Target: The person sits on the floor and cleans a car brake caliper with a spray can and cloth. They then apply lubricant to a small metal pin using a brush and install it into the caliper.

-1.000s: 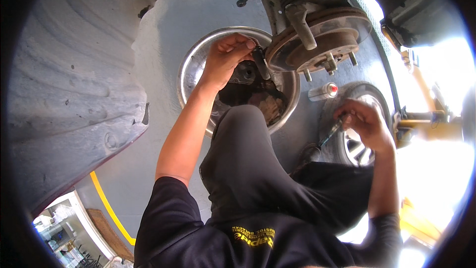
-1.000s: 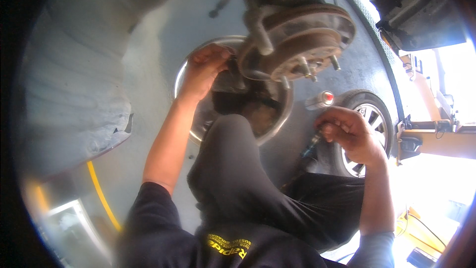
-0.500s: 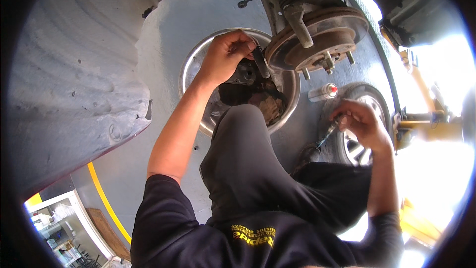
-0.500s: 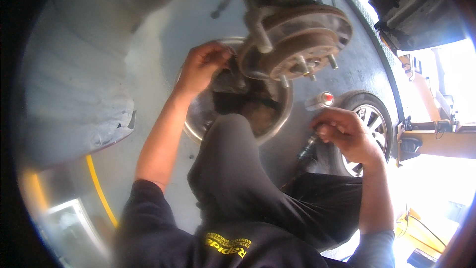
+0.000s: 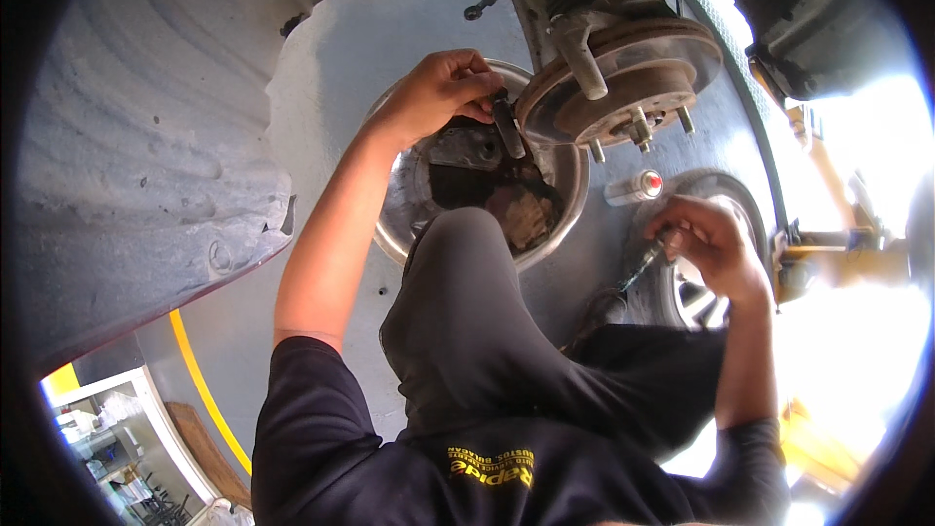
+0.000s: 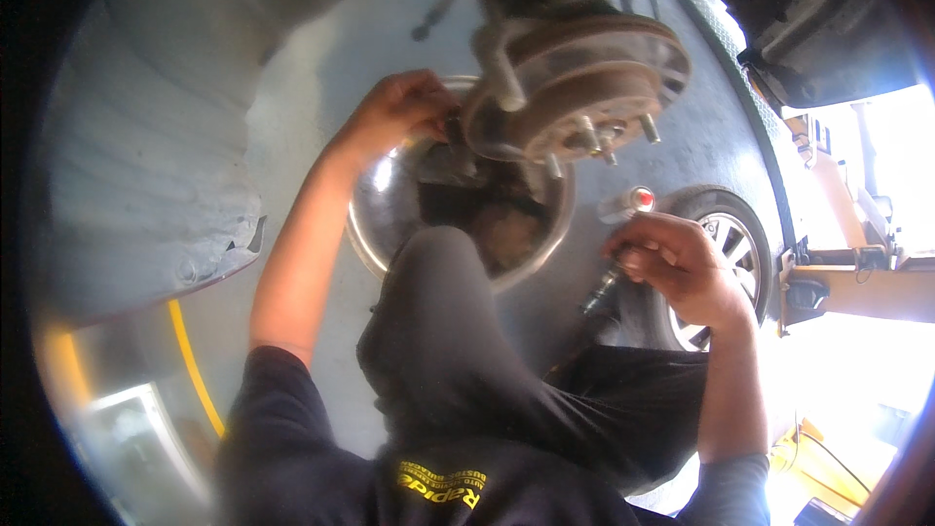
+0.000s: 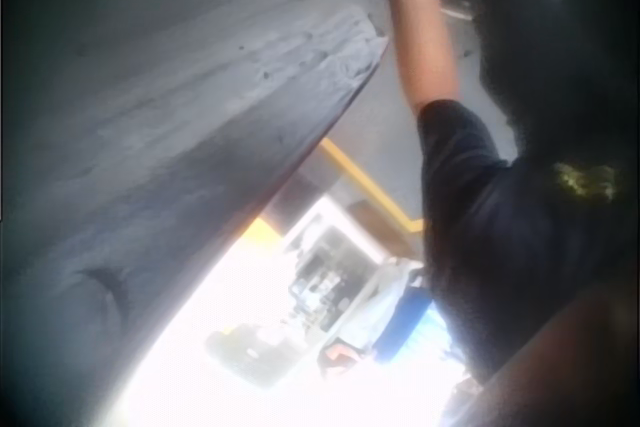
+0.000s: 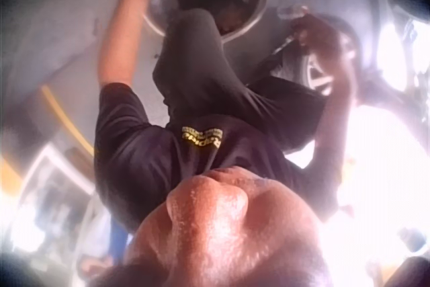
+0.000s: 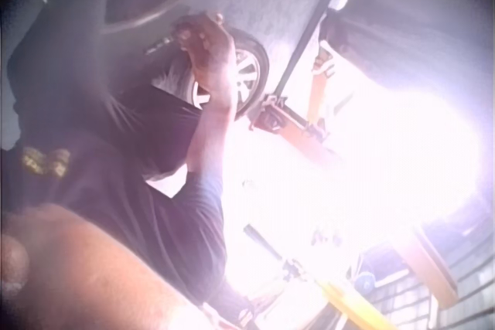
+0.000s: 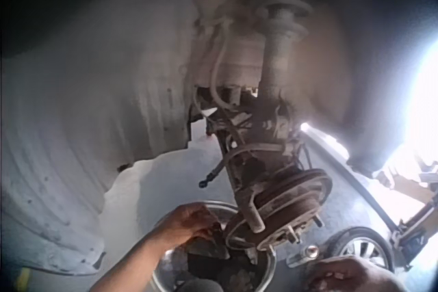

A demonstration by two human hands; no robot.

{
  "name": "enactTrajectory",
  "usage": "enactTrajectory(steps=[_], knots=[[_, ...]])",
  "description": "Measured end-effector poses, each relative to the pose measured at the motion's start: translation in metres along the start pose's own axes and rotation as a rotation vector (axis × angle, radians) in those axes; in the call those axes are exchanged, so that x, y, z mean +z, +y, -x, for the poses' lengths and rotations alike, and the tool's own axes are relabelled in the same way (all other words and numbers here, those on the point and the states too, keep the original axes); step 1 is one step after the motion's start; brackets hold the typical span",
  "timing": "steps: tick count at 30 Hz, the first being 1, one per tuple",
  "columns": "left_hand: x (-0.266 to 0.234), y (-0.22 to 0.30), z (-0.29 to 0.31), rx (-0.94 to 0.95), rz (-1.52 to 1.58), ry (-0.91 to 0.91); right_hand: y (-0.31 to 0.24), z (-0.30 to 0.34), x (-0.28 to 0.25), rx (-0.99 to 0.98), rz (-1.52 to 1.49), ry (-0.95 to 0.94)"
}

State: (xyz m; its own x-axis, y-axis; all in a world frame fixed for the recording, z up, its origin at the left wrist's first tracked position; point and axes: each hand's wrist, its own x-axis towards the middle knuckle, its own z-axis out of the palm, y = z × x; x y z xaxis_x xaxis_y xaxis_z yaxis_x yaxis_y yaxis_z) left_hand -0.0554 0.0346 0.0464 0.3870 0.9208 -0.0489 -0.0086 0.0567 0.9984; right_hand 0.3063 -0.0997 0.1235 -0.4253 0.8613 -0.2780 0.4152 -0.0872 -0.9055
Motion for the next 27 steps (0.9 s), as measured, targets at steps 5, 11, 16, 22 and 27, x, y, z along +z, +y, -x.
enactTrajectory(steps=[5, 11, 16, 22, 27], knots=[[0.007, -0.021, 0.007, -0.030, 0.308, 0.102, 0.005, -0.005, -0.005, -0.022, 0.048, -0.024], [0.021, -0.037, 0.012, 0.019, 0.475, 0.188, 0.013, -0.008, -0.004, -0.031, -0.010, -0.021], [0.027, -0.045, 0.015, 0.070, 0.495, 0.211, 0.012, -0.010, -0.006, -0.031, 0.028, -0.047], [0.032, -0.043, 0.018, 0.060, 0.511, 0.259, 0.011, -0.010, -0.006, -0.027, 0.017, -0.052], [0.027, -0.051, 0.014, 0.100, 0.495, 0.232, 0.012, -0.011, -0.005, -0.033, 0.028, -0.055]])
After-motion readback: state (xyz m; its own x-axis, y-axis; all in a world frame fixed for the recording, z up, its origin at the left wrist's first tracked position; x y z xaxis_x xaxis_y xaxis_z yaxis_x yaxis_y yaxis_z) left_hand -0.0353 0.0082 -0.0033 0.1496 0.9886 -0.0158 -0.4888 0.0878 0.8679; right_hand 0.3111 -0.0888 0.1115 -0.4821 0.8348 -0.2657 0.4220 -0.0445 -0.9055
